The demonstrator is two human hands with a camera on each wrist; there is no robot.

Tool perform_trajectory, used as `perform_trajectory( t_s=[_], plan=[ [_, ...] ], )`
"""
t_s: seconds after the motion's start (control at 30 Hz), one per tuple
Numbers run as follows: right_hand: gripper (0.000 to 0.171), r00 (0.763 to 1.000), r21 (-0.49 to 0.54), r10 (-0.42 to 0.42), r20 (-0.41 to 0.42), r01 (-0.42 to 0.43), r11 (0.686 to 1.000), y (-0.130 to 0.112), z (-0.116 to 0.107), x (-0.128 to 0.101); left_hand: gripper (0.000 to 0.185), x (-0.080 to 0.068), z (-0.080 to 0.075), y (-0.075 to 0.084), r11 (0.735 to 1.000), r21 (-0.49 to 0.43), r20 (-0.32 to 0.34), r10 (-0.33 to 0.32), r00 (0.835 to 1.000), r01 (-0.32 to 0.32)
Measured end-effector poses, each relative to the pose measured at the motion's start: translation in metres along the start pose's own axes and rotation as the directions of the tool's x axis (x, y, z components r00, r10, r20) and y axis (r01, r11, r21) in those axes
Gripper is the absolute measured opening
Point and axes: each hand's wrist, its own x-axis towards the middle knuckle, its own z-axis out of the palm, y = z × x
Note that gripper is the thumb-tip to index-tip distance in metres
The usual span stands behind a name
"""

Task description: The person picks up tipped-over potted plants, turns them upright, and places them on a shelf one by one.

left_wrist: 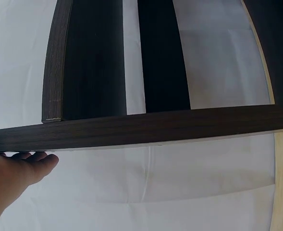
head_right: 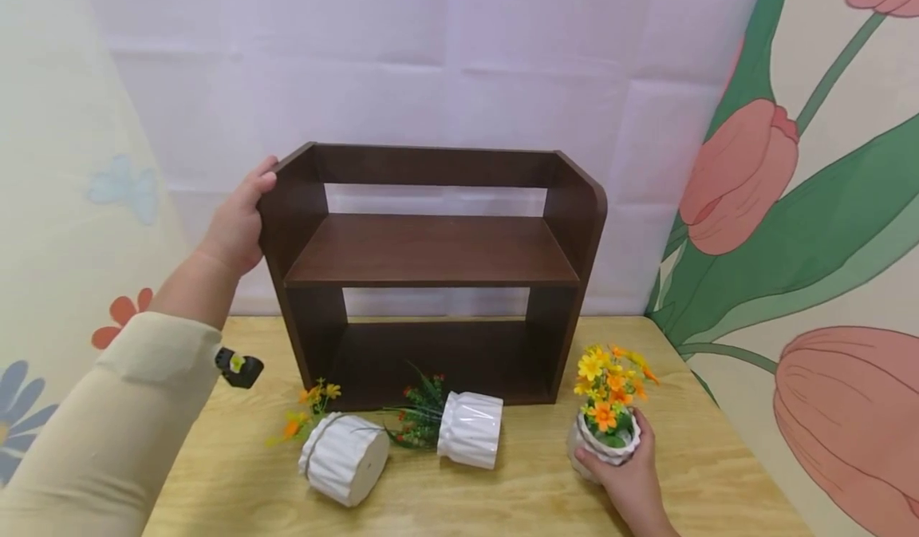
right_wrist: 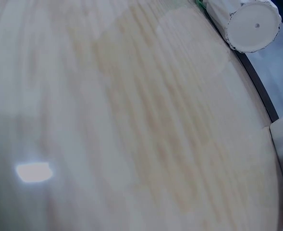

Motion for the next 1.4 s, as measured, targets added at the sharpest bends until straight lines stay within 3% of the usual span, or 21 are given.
perform_trajectory(
  t_s=[0.77,1.17,1.4],
  plan=[
    [0.130,0.994,-0.063,0.106,0.018,-0.105,0.993,-0.011,-0.003,0.009,0.059,0.002,0.002,-0.001,0.999,0.046,-0.021,0.002,1.000,-0.001],
    [0.128,0.997,-0.043,0.075,0.014,-0.075,0.996,-0.027,-0.010,0.006,0.059,0.006,0.005,-0.002,0.998,0.060,-0.016,0.007,1.000,-0.006],
    [0.123,1.000,-0.040,0.004,-0.012,-0.004,0.999,-0.032,-0.015,0.007,0.060,0.007,0.007,-0.002,0.997,0.071,-0.012,0.022,1.000,-0.021]
  ],
)
